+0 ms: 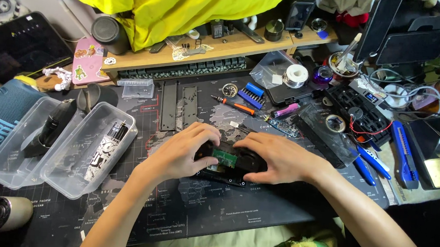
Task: Repairing a handheld electronic device by manipulating internal components and using a screwdriver on a workbench.
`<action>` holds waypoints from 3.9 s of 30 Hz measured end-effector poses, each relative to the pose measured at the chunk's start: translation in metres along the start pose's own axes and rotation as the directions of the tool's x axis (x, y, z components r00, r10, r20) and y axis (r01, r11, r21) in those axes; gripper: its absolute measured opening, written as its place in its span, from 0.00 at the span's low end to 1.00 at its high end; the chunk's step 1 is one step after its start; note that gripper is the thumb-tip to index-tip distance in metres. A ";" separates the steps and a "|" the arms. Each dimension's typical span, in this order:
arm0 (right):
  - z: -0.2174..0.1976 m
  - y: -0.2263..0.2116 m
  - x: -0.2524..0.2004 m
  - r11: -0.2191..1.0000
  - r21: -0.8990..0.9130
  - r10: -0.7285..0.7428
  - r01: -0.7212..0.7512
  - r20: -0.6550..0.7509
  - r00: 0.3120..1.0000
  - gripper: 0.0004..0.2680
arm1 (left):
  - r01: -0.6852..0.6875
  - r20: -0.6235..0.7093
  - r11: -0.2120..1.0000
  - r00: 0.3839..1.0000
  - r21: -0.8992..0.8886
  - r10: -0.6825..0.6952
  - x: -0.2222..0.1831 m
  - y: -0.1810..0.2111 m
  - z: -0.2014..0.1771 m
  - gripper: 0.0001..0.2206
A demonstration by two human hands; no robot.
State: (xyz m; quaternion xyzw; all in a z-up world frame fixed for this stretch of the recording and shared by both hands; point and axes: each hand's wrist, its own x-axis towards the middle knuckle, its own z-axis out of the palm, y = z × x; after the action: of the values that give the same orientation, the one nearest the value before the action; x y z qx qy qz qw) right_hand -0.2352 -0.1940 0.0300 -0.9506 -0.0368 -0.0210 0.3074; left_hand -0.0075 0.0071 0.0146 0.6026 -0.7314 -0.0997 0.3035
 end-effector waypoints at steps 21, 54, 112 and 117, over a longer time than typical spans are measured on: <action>0.003 -0.003 0.002 0.995 0.085 0.040 -0.047 0.079 0.996 0.30 | 0.226 0.326 0.973 0.923 -0.033 -0.204 0.004 0.013 -0.024 0.52; 0.051 0.021 0.012 0.783 0.613 0.148 0.102 -0.343 0.928 0.44 | 0.106 -0.009 0.124 0.724 -0.987 -0.690 0.017 0.027 0.057 0.35; 0.059 0.029 0.016 0.152 0.988 0.355 -0.041 -0.016 0.935 0.29 | 0.072 0.112 -0.085 0.577 -0.994 -0.809 0.025 0.036 0.041 0.25; 0.084 0.080 0.003 0.311 0.935 0.392 -0.171 0.038 0.919 0.39 | 0.205 0.152 -0.050 0.520 -0.977 -0.840 0.012 0.013 0.052 0.19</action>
State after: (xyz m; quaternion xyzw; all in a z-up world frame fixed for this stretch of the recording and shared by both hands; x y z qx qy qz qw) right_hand -0.2243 -0.2088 -0.0844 -0.5960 0.1557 -0.0362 0.7869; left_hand -0.0488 -0.0128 -0.0163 0.5291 -0.0769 -0.4642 0.7061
